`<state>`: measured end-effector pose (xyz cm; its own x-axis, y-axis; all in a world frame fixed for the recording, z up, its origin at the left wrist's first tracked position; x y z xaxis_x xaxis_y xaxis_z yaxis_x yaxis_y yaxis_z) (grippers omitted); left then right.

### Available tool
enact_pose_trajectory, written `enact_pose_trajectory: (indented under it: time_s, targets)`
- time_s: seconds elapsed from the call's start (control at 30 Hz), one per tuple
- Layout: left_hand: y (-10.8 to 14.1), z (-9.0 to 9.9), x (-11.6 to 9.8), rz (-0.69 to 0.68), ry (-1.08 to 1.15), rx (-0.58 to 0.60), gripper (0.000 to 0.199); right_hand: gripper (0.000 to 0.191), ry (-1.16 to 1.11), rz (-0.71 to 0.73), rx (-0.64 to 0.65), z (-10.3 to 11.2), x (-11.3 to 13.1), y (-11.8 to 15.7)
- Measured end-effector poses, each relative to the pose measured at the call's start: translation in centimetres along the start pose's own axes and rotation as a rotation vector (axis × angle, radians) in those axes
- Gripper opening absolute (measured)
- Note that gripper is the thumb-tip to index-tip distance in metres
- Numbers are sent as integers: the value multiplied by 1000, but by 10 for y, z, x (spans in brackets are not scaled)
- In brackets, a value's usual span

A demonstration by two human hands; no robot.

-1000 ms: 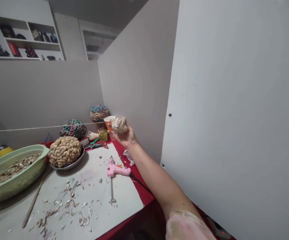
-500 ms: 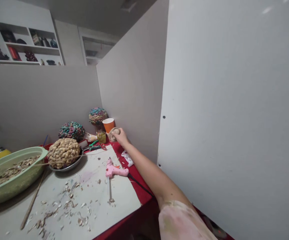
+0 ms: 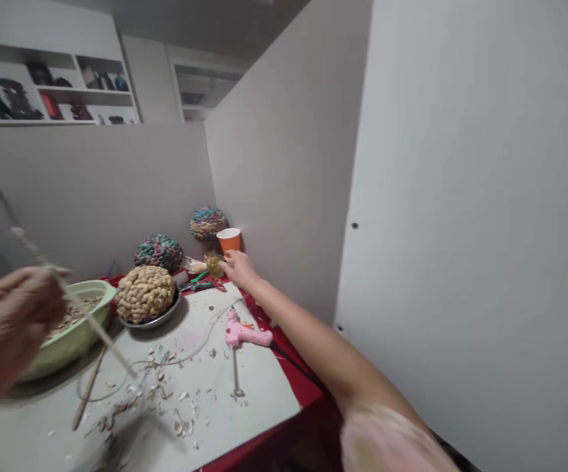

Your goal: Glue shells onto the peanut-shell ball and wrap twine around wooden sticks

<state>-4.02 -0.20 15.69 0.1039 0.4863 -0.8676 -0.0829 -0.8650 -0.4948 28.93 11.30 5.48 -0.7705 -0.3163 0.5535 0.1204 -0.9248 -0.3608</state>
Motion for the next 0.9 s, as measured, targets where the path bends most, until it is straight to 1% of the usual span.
enact_pose_trajectory:
  time_s: [0.03,0.07,0.1,0.17,0.2,0.23,0.27,0.3,0.33,0.37,0.43,0.5,0.63,0.77,0.9]
  targets:
    - [-2,-10,11,41,67,93,27,26,-74,59,-9,-2,20,8]
    - [-3,-19,21,48,142,144,29,32,-149,127,4,-6,41,18]
    - [-3,-25,32,54,149,153,30,36,-221,197,38,-13,61,29]
    - [-4,-39,53,54,192,178,27,42,-376,322,149,-32,97,54]
    - [-4,-47,63,53,224,203,25,39,-588,371,258,-45,111,65]
    - [-3,-53,71,58,226,220,24,33,-734,375,328,-56,121,75]
    - [-2,-58,79,64,228,232,24,29,-803,346,348,-65,127,82]
    - [0,-62,85,69,229,248,23,28,-864,313,361,-73,130,86]
    - [2,-64,89,73,228,261,23,27,-888,284,343,-78,131,88]
    - [3,-65,93,75,228,273,22,25,-869,274,292,-79,131,89]
    - [5,-64,97,75,222,292,22,26,-777,288,176,-76,130,90]
    - [7,-62,99,73,213,323,23,26,-667,318,104,-72,129,91]
    - [10,-55,104,90,224,383,21,26,-562,331,104,-75,125,90]
    - [13,-50,115,116,174,389,20,25,-518,329,99,-84,117,89]
    - [14,-47,129,140,131,388,11,22,-491,309,102,-89,108,89]
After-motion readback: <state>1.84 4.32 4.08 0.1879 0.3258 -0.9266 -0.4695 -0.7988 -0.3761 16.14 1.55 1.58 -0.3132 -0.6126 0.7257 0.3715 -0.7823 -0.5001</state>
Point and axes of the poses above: each hand's wrist, its own y-axis away from the middle knuckle, its own z-axis out of the back of the hand, x = y × z, the point moved 7 cm from there along -y, towards the middle knuckle, and after that the axes turned 15 degrees about x, right-handed, at the moved point
